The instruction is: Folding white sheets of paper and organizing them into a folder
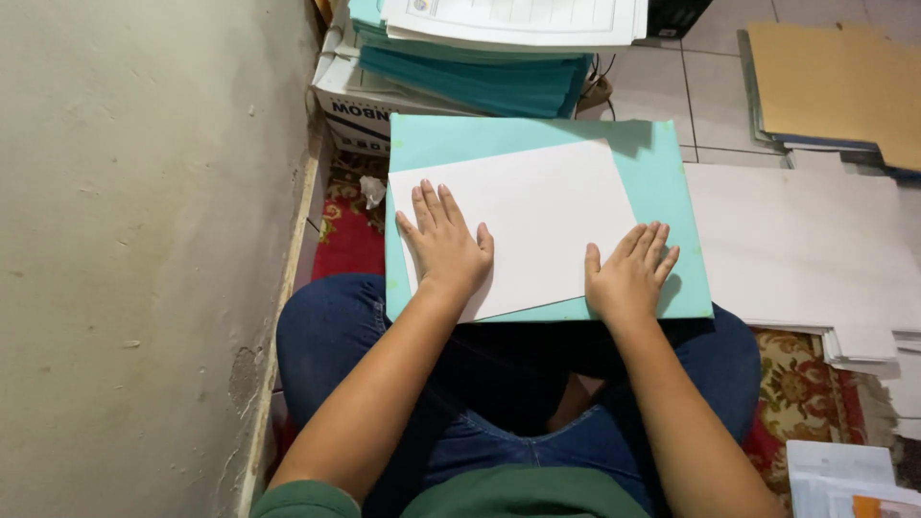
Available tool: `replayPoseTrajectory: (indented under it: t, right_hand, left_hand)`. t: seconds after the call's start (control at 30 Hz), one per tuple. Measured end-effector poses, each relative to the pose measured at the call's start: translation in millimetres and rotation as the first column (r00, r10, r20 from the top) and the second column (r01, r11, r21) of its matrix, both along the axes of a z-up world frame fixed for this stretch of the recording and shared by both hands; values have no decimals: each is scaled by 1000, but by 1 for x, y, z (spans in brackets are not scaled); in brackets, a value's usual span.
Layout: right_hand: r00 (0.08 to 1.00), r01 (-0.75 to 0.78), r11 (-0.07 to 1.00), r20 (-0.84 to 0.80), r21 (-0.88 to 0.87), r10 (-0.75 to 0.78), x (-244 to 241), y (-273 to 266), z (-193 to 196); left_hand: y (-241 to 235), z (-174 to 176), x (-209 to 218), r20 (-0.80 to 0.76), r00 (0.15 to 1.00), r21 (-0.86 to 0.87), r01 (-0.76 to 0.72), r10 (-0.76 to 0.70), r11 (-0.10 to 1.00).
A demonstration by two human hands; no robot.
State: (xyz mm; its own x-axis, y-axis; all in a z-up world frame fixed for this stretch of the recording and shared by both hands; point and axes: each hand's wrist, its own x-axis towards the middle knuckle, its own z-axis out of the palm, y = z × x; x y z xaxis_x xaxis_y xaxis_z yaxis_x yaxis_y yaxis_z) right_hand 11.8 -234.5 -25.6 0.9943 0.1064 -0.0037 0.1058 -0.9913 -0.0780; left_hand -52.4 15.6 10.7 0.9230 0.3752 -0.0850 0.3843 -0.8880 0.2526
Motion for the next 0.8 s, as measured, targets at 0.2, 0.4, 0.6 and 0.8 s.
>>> replayPoseTrajectory:
  t: [0.2,0.4,0.6,0.8]
  right_hand:
    - [996,-74,990,-46,116,80,33,27,23]
    - [980,-182,972,-49,146,191,96,82,24]
    - [916,-380,909,-71,171,396,65,150,36]
    - [833,-540,838,-91,86,546,42,150,23]
  left_hand:
    - [1,6,1,16,1000,-32,23,-22,999]
    - [0,21,4,3,998,-60,70,-70,996]
    - [0,19,4,-3,997,-40,80,-81,996]
    - [1,-4,5,183,981,-8,61,-58,998]
